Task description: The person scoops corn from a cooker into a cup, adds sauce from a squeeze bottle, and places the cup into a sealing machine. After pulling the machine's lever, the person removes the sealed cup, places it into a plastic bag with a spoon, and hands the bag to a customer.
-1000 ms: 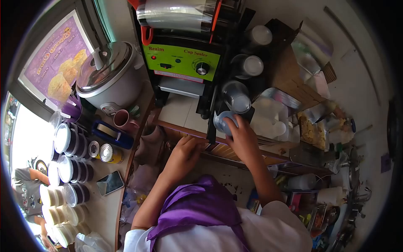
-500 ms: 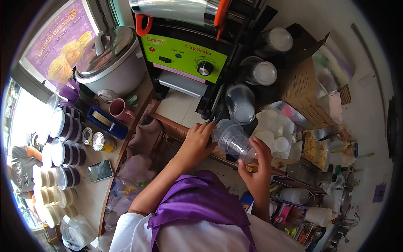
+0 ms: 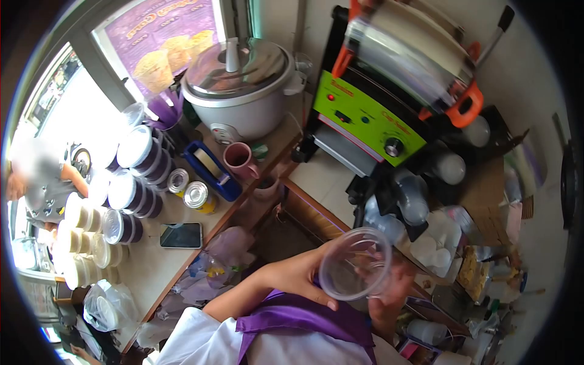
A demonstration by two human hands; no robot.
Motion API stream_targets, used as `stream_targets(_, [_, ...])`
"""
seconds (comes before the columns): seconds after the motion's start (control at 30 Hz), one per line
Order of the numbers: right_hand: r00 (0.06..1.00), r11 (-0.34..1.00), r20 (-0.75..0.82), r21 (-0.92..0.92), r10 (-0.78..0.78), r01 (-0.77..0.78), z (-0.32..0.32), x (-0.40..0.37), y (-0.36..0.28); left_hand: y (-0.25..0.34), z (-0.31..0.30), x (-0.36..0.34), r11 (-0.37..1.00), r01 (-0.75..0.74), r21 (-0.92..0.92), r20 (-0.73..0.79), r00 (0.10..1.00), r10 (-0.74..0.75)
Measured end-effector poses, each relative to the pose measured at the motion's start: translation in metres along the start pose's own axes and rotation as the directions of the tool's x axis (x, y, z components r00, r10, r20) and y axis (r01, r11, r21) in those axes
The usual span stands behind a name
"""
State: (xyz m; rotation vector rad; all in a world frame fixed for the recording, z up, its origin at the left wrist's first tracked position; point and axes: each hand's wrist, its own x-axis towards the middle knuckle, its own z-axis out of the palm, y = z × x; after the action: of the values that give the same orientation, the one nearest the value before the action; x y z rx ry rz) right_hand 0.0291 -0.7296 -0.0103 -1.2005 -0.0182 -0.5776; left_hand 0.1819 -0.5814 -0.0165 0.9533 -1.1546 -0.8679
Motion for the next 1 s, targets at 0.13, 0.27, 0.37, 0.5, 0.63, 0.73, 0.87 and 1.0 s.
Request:
stream_targets(0.13, [0.919,0.991,0.372,-0.066,0.132,-0.116,0.065,0.030,0.069,0.021,-0.026,-0.056,0.932,-0.193,-0.308,-0.526,0.850,0.002])
stream_targets(0.27, [0.919,0.953,0.388,-0.296,0.063,0.060,0.145,0.160,0.099,0.060,-0.076,-0.138,0.964,-0.265,-0.029,-0.863,0.494,0.109])
stream_targets(0.37, [0.924,0.577,0.288,-0.722,-0.251,0.382,0.208,0.299,0.135,0.100,-0.093,-0.198,0.986,-0.129,0.104,-0.952,0.274,0.136])
stream_targets(0.5, [0.980,0.106,0.150,-0.981,-0.132,0.164,0.264,0.430,0.199,0.116,-0.107,-0.267,0.962,-0.171,0.213,-0.964,0.125,0.235])
stream_targets(0.63, [0.969,0.020,0.244,-0.970,0.033,0.243,0.265,0.475,0.237,0.128,-0.118,-0.301,0.946,-0.165,0.280,-0.956,0.040,0.290])
stream_targets(0.73, [0.953,0.009,0.303,-0.953,-0.006,0.303,0.263,0.487,0.237,0.134,-0.123,-0.312,0.946,-0.142,0.291,-0.955,0.012,0.295])
stream_targets(0.87, [0.926,0.027,0.376,-0.926,-0.043,0.377,0.270,0.518,0.221,0.133,-0.128,-0.311,0.940,-0.135,0.312,-0.950,-0.035,0.311])
stream_targets(1.0, [0.913,0.007,0.408,-0.913,0.013,0.408,0.288,0.557,0.226,0.136,-0.139,-0.303,0.933,-0.130,0.335,-0.942,-0.061,0.330])
